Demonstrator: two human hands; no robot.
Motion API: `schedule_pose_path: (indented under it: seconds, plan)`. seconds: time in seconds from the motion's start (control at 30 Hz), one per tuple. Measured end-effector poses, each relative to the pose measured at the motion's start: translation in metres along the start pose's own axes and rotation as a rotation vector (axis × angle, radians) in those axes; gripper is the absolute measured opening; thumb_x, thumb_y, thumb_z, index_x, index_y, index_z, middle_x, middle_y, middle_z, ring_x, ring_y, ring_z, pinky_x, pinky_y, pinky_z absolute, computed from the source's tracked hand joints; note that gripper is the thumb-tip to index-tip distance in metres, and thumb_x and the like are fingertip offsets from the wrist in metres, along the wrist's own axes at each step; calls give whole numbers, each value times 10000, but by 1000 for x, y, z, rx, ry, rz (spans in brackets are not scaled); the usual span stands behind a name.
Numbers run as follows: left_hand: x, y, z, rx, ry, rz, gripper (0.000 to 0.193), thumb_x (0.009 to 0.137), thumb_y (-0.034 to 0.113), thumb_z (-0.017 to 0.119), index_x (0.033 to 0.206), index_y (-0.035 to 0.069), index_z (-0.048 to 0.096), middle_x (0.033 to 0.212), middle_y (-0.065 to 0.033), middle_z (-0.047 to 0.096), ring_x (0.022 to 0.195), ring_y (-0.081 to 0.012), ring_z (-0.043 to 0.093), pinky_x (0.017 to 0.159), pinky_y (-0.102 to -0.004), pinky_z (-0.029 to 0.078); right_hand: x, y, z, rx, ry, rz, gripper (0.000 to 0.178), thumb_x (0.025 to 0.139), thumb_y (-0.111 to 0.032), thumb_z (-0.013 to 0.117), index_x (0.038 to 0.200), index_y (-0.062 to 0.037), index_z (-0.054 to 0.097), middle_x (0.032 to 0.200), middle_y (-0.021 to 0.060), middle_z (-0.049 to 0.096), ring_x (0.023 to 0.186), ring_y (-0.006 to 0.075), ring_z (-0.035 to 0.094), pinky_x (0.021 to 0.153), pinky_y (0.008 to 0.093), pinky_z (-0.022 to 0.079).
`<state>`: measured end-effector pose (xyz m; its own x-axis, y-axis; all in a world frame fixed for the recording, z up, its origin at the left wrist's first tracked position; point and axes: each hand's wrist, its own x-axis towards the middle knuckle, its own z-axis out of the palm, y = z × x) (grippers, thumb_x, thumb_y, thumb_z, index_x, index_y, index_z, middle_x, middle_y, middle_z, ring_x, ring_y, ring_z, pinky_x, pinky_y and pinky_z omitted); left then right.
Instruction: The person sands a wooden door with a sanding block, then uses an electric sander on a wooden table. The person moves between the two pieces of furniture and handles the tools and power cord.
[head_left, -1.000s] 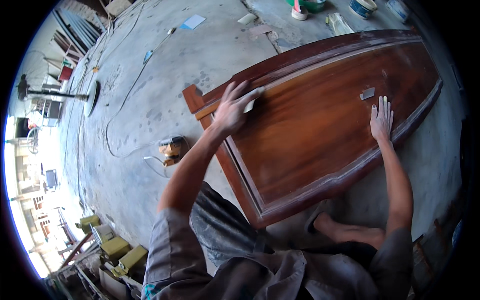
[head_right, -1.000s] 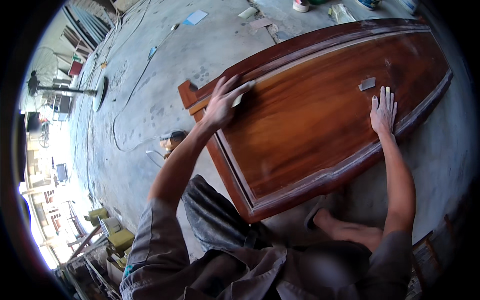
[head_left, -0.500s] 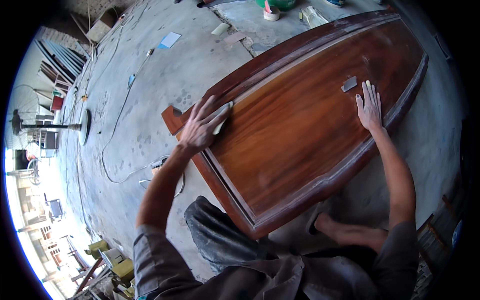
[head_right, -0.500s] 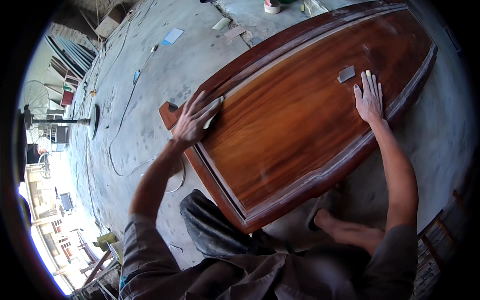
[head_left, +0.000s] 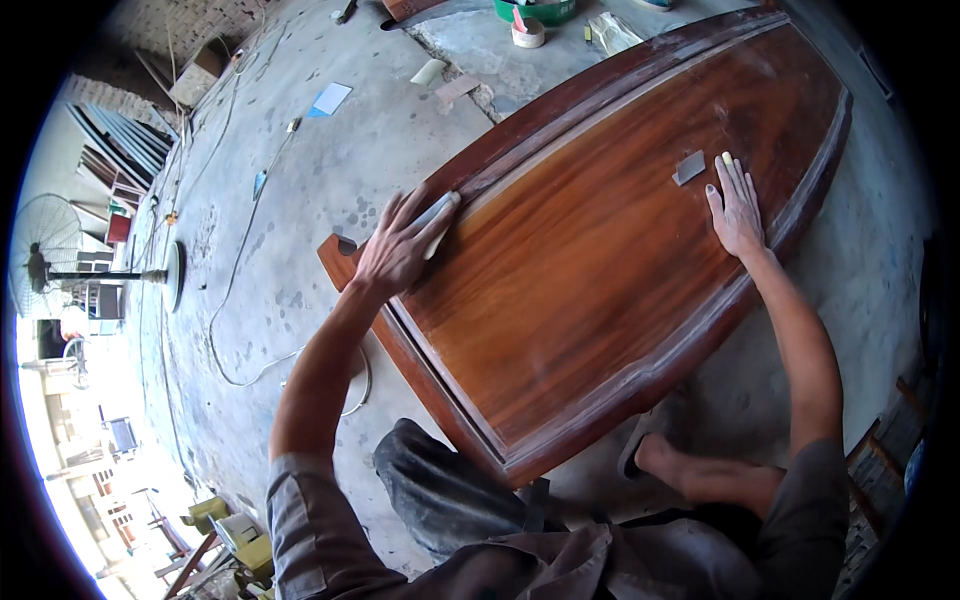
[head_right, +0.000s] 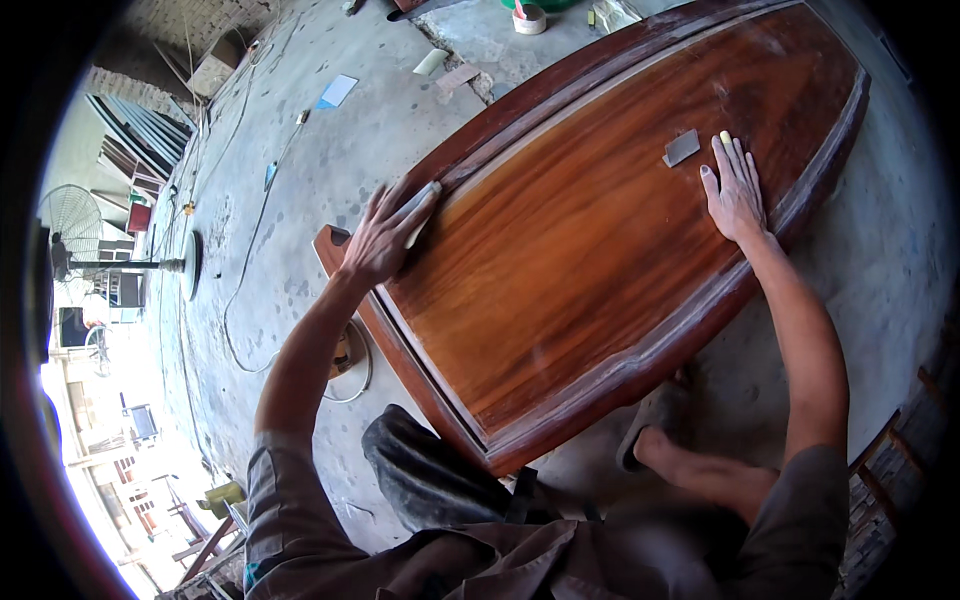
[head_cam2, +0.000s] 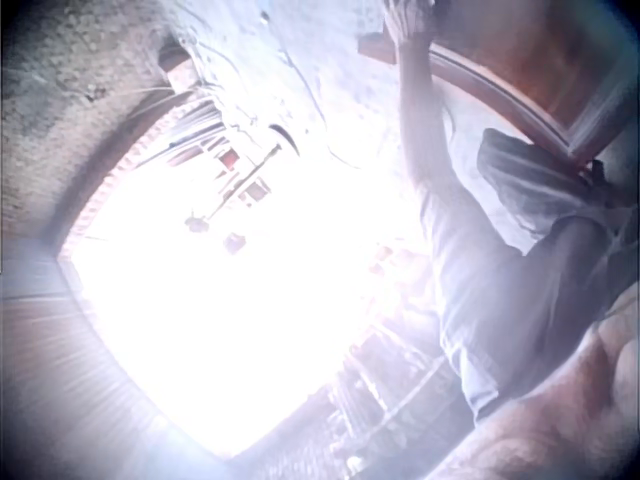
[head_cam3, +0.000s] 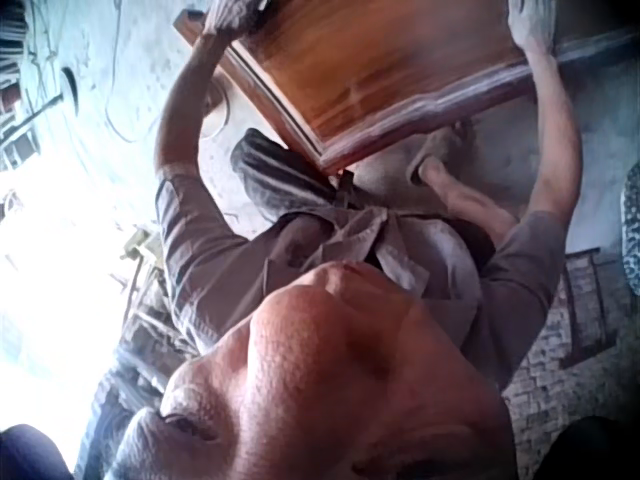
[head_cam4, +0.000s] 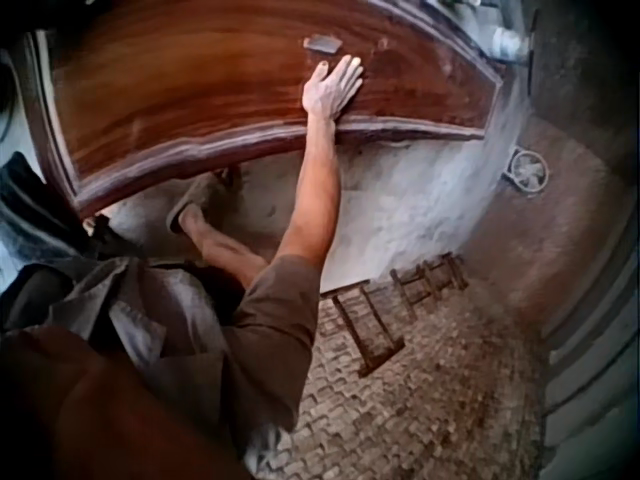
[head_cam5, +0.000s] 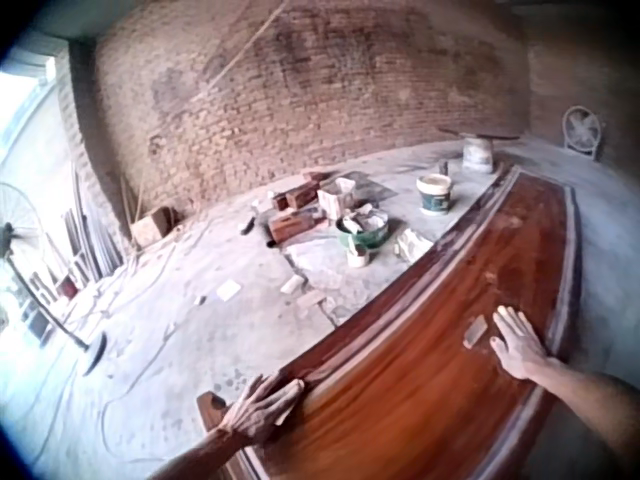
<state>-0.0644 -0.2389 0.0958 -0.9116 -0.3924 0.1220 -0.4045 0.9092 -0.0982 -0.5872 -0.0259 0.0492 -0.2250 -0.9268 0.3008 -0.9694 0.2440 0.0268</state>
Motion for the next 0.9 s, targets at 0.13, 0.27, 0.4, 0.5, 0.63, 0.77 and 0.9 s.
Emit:
schedule_pose_path:
  seconds: [0.13,0.27,0.4,0.5,0.63,0.77,0.9]
  plan:
    - [64,14,6,16,14,56,545,970,180,380,1510,178,306,1486,-35,439,1449,-282,244,1204,-501,140,-3,6,2,36,-19,-7,566,1020,-326,395,1493,-34,291,1556,176,274,1446,336,238,1185,460,169]
    - [6,3,3,35,-28,8,541,968,199,397,1504,199,323,1514,-28,399,1454,-275,241,1199,-498,154,-2,6,-1,17,-7,-11,562,1022,-321,390,1495,-34,289,1556,174,275,1446,337,235,1184,466,167]
    - [48,14,-9,12,-75,-21,527,982,146,371,1505,184,320,1545,-7,351,1462,-282,219,1203,-520,126,0,-1,1,20,-20,-15,557,1025,-319,381,1494,-32,289,1557,172,275,1447,336,235,1184,467,167]
    - [66,14,3,-46,-5,34,618,913,69,418,1512,177,309,1548,-44,344,1463,-265,217,1220,-490,99,-1,8,8,75,-12,-50,545,1034,-316,363,1491,-28,292,1555,166,283,1449,326,236,1183,455,171]
    - [-33,1,-15,-71,-102,-114,579,935,160,452,1503,169,335,1540,-60,356,1473,-269,194,1209,-493,119,-6,16,4,73,-11,-51,548,1035,-320,365,1492,-28,290,1554,167,288,1446,331,244,1181,451,181]
    - [-155,25,-42,-212,-28,-501,527,1000,242,439,1495,93,335,1547,-144,320,1467,-320,199,1185,-496,155,-3,14,-6,123,21,-26,536,1032,-301,381,1486,-27,300,1551,177,286,1441,339,252,1181,453,179]
    - [-204,76,-20,-649,515,-1126,480,997,149,454,1433,-38,383,1498,-218,379,1391,-312,377,1146,-385,282,4,-35,-38,359,279,-257,416,958,-106,480,1364,-17,462,1372,181,473,1287,342,429,1116,459,297]
